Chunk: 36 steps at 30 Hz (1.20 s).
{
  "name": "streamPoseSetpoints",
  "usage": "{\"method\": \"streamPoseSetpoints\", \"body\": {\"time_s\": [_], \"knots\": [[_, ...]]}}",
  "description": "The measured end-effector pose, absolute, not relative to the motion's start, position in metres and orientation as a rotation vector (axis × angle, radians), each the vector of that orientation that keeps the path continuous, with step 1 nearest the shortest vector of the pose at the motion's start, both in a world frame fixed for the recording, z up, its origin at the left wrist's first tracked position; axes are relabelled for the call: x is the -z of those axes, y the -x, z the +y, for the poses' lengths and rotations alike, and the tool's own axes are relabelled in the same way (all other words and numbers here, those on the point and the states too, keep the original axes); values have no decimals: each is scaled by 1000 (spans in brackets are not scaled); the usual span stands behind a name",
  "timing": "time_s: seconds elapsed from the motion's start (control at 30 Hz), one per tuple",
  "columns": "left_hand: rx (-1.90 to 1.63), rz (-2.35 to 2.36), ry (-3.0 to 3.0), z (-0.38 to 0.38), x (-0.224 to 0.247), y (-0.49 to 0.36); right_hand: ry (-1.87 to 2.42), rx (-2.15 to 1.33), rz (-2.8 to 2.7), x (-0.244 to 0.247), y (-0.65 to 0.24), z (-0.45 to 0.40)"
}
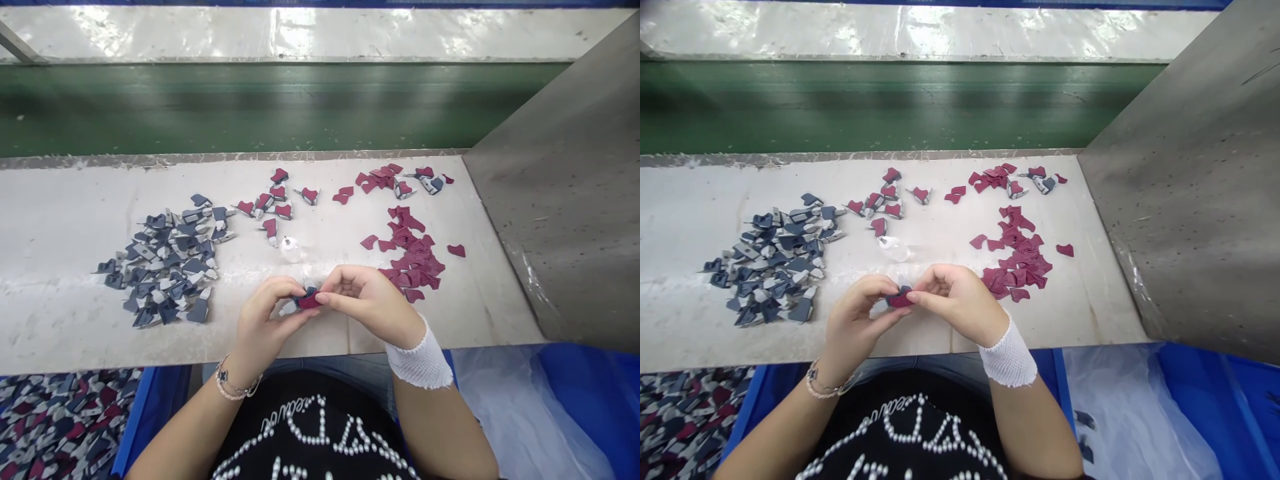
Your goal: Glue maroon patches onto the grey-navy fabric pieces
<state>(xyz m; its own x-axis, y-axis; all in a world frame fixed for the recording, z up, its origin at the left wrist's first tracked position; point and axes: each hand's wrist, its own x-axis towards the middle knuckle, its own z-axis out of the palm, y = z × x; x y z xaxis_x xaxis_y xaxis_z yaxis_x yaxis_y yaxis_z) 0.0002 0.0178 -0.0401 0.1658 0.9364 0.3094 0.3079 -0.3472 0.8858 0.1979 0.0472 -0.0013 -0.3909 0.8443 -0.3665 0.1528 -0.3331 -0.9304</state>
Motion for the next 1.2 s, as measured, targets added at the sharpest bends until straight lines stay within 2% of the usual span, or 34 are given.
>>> {"method": "streamPoseSetpoints", "body": {"time_s": [0.37, 0.73, 1.2], "knots": [[-1186, 1103, -1893, 19, 33, 6, 1345, -1760, -1520, -10, -200, 50], [-1214, 950, -1853, 18, 23, 12, 1076, -1887, -1563, -14, -200, 47], [-1330, 945, -1911, 12, 23, 12, 1232, -1401, -1856, -31, -188, 25]]}}
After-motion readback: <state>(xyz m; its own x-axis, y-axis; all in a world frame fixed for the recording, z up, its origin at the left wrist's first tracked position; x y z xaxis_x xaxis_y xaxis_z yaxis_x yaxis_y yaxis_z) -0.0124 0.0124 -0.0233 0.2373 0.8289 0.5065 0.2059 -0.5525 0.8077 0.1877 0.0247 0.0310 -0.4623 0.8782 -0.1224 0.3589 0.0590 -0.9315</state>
